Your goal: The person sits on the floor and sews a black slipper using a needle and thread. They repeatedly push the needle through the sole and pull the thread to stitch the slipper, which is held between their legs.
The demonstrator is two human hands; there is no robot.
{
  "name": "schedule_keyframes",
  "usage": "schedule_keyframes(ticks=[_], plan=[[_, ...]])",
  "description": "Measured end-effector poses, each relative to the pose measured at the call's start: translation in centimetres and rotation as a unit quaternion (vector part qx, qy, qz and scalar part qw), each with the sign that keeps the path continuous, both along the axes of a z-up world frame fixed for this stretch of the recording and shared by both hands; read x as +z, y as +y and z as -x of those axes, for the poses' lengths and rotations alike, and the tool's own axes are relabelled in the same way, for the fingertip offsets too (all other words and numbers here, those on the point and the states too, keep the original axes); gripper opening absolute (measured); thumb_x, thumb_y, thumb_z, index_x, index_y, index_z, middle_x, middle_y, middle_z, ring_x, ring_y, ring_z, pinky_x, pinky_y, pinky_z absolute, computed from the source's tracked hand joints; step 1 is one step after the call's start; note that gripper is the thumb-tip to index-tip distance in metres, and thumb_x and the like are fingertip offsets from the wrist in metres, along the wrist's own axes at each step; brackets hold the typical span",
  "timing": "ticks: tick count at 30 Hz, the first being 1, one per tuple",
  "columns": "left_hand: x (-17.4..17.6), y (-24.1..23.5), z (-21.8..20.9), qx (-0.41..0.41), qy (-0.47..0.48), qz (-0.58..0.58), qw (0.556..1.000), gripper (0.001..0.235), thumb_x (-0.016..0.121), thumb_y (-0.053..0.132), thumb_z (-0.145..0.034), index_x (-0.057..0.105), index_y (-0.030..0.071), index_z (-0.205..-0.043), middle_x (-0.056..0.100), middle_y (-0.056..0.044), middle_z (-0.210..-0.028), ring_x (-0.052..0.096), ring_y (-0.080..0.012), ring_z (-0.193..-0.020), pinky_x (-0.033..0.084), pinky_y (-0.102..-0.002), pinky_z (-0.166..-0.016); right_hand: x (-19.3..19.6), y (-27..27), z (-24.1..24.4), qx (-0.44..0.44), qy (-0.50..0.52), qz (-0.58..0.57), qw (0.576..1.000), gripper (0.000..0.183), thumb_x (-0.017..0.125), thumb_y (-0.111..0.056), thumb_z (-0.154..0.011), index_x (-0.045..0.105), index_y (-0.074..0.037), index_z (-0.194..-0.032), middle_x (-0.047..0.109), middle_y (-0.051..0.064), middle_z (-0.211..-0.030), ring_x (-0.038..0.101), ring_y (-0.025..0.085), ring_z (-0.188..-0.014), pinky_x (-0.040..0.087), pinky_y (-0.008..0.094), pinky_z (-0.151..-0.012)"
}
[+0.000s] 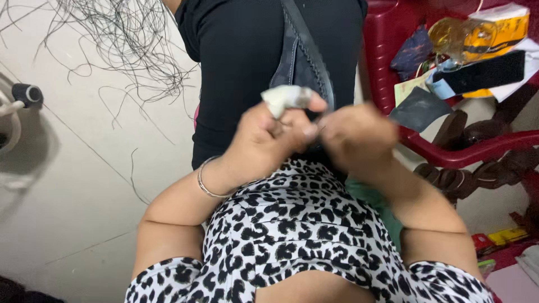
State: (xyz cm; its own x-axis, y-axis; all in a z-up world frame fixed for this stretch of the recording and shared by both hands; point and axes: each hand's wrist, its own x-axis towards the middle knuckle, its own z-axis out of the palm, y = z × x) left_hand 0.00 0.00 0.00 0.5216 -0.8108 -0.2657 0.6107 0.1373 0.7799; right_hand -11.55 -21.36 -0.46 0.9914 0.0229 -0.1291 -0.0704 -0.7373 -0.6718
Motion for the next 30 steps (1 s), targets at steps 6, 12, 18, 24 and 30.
schedule_keyframes(ticks=[6, 12, 18, 24, 30], plan=[[-4.7, 5.2, -1.5, -0.122, -0.214, -0.203, 0.948, 0.024, 0.054, 0.032, -0.107, 0.067, 0.012, -0.102, 0.048, 0.010, -0.075, 0.044, -0.0033, -0.069, 0.040, -0.022, -0.064, -10.2, -25.7, 8.9, -0.338, -0.171, 0.262, 0.887, 0.044, 0.063, -0.039, -0.123, 0.084, 0.000, -0.117, 0.088, 0.019, -0.105, 0.085, 0.026, -0.093, 0.068, 0.040, -0.071], [-5.0, 3.9, -1.6, -0.196, -0.227, 0.008, 0.954, 0.029, 0.055, 0.027, -0.105, 0.072, 0.004, -0.102, 0.070, -0.006, -0.098, 0.067, -0.0139, -0.087, 0.054, -0.026, -0.081, -5.0, -17.6, 3.9, -0.287, -0.177, 0.083, 0.938, 0.022, 0.066, 0.009, -0.119, 0.060, 0.014, -0.140, 0.064, 0.034, -0.136, 0.062, 0.044, -0.124, 0.050, 0.053, -0.105], [-3.6, 3.4, -5.1, 0.148, 0.111, 0.212, 0.960, 0.037, 0.069, 0.042, -0.109, 0.069, 0.012, -0.130, 0.032, -0.021, -0.173, 0.052, -0.0435, -0.151, 0.052, -0.056, -0.125, 0.1, -2.2, 0.5, 0.081, 0.082, -0.130, 0.985, 0.023, 0.064, -0.018, -0.102, 0.068, 0.000, -0.115, 0.065, 0.011, -0.092, 0.063, 0.022, -0.082, 0.048, 0.032, -0.074], [-6.9, 4.5, -7.1, 0.240, 0.192, 0.128, 0.943, 0.042, 0.048, 0.046, -0.104, 0.070, 0.010, -0.107, 0.021, 0.007, -0.057, 0.019, -0.0063, -0.048, 0.023, -0.025, -0.046, -2.5, -0.6, 1.0, -0.204, 0.175, -0.598, 0.755, 0.085, 0.044, -0.077, -0.094, 0.060, 0.004, -0.075, 0.052, 0.011, -0.057, 0.045, 0.017, -0.039, 0.029, 0.026, -0.033], [-7.9, 2.3, -2.0, 0.119, -0.528, -0.372, 0.754, 0.042, 0.033, 0.032, -0.115, 0.070, 0.017, -0.128, 0.075, 0.009, -0.122, 0.065, -0.0173, -0.073, 0.038, -0.032, -0.064, -1.4, -1.3, -0.8, -0.288, 0.099, -0.554, 0.775, 0.053, 0.051, -0.045, -0.105, 0.040, -0.011, -0.066, 0.040, 0.010, -0.064, 0.026, 0.009, -0.041, 0.022, 0.023, -0.030]])
